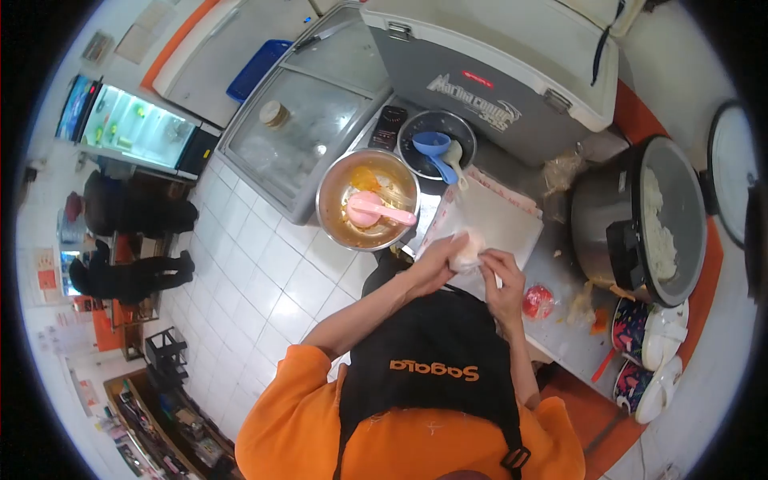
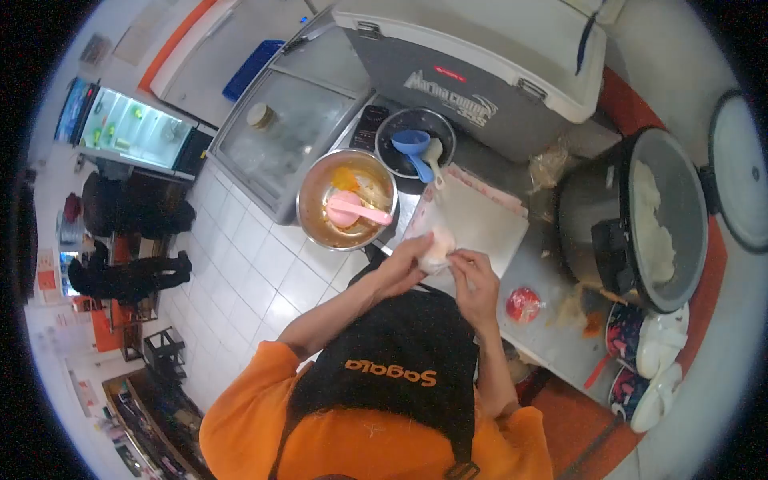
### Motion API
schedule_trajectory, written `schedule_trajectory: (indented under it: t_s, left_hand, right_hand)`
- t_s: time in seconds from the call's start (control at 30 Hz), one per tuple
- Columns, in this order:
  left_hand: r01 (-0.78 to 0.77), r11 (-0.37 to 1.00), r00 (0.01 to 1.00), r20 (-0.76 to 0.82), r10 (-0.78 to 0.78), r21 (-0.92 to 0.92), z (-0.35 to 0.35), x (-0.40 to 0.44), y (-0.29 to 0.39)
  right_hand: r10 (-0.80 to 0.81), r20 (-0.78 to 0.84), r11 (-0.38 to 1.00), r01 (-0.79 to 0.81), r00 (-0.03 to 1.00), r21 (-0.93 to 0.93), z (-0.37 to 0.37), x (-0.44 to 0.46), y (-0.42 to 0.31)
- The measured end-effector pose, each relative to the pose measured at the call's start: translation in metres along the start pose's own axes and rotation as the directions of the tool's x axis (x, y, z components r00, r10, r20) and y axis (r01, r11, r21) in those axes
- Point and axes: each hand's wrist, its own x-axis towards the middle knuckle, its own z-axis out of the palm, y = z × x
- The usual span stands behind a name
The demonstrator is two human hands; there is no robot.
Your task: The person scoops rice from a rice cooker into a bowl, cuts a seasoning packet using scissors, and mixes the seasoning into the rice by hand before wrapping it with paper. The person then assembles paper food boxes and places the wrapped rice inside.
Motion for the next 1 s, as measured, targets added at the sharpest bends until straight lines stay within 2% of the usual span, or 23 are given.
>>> schedule_trajectory:
  t_s: [0.07,0.1,0.13,0.2,0.23,0.37,0.47,0.5,0.57,0.6,0.67,0.7,0.8,0.83,0.93,0.97,1.0]
  left_hand:
    - [-0.022,0.996,0.999,0.025,0.024,-0.083,0.007,-0.025,-0.002]
    - [-0.031,0.994,0.999,0.024,0.034,-0.101,0.008,-0.036,-0.007]
    - [-0.036,0.993,0.999,0.024,0.039,-0.114,0.008,-0.046,-0.009]
    - [-0.039,0.988,0.998,0.036,0.045,-0.147,0.013,-0.065,-0.010]
    - [-0.032,0.987,0.998,0.046,0.040,-0.157,0.016,-0.071,-0.008]
    - [-0.061,0.998,0.977,0.200,0.067,-0.035,0.011,-0.081,-0.009]
    - [-0.080,0.961,0.985,0.167,0.035,0.267,0.023,-0.081,0.008]
    - [-0.033,0.960,0.989,0.151,-0.009,0.279,0.041,-0.085,0.027]
    - [-0.043,0.826,0.989,0.142,-0.045,0.563,0.029,-0.078,0.032]
    - [-0.049,0.728,0.989,0.134,-0.060,0.684,0.025,-0.075,0.036]
    - [-0.108,0.549,0.993,0.116,0.020,0.829,0.028,-0.077,0.050]
    - [-0.131,0.445,0.991,0.117,0.060,0.886,0.027,-0.077,0.058]
    - [-0.365,0.235,0.922,0.314,0.226,0.901,0.008,-0.075,0.068]
    - [-0.502,0.055,0.849,0.480,0.219,0.863,-0.007,-0.069,0.069]
    - [-0.502,0.258,0.836,0.539,-0.101,0.826,-0.026,-0.076,0.110]
    - [-0.526,0.236,0.815,0.564,-0.136,0.817,-0.033,-0.080,0.130]
    - [-0.497,0.271,0.807,0.554,-0.205,0.825,-0.043,-0.082,0.149]
  right_hand:
    - [0.056,0.145,0.992,-0.071,0.988,0.104,-0.009,0.002,-0.020]
    - [-0.104,0.197,0.992,0.088,0.975,0.089,-0.012,0.006,-0.013]
    - [0.027,0.229,0.972,-0.080,0.973,0.221,-0.013,0.008,-0.018]
    - [0.283,0.335,0.797,-0.415,0.899,0.439,-0.014,0.005,-0.033]
    - [0.099,0.337,0.917,-0.218,0.936,0.335,-0.018,0.008,-0.028]
    - [-0.088,0.317,0.956,-0.010,0.944,0.293,-0.020,0.012,-0.035]
    - [0.019,0.335,0.981,-0.083,0.942,0.176,-0.025,0.007,-0.032]
    - [0.099,0.316,0.977,-0.152,0.944,0.147,-0.024,0.002,-0.036]
    - [0.254,0.269,0.954,-0.287,0.929,0.091,-0.022,-0.008,-0.046]
    - [0.339,0.282,0.889,-0.403,0.898,0.217,-0.018,-0.014,-0.052]
    - [0.483,0.342,0.670,-0.592,0.806,0.447,-0.002,-0.024,-0.068]
    - [0.439,0.391,0.581,-0.587,0.809,0.563,0.002,-0.021,-0.082]
    - [0.552,0.211,0.607,-0.562,0.807,0.562,0.054,-0.023,-0.100]
    - [0.494,0.038,0.796,-0.469,0.869,0.382,0.078,-0.019,-0.102]
    - [0.672,-0.102,0.717,-0.611,0.733,0.335,0.134,-0.011,-0.096]
    - [0.749,-0.107,0.647,-0.685,0.654,0.334,0.144,-0.009,-0.101]
    - [0.760,-0.089,0.627,-0.691,0.643,0.361,0.153,-0.011,-0.099]
